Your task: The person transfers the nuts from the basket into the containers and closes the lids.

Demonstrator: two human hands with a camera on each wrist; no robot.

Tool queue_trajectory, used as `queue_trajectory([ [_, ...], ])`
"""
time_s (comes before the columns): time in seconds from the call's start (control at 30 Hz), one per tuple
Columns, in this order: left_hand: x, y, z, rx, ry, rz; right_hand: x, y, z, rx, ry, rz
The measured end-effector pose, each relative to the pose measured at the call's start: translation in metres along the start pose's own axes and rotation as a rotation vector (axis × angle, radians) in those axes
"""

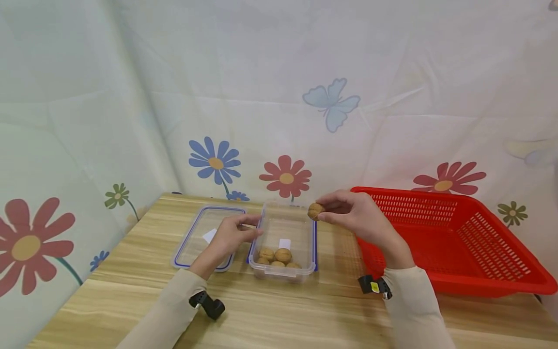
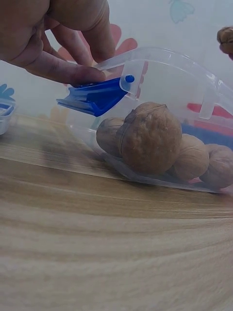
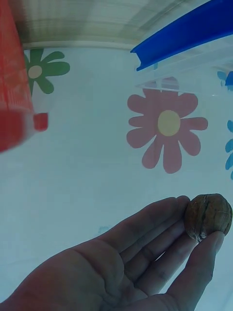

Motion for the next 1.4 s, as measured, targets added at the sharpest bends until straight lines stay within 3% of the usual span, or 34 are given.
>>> queue_trajectory([
  [0.3,0.001,0.001,0.001,-0.009,-0.003,-0.007,0.000,-0.005,0.020,-0.099,-0.019,-0.040],
  [0.7,0.001,0.001,0.000,-0.003,-0.006,-0.010,0.009,-0.009,0.041,-0.212,0.032,0.004],
  [1.4,0.001,0.001,0.000,-0.004,-0.007,-0.024,0.010,-0.014,0.069,-0.325,0.059,-0.044],
])
Point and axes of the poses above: each hand's wrist, its own y-axis away from the middle knuckle, its own z-axis out of the palm, x = y × z, the point moved 3 cm from there along -y, towards the middle knuckle, and after that the axes turned 8 degrees about y, right-handed, at the moved point
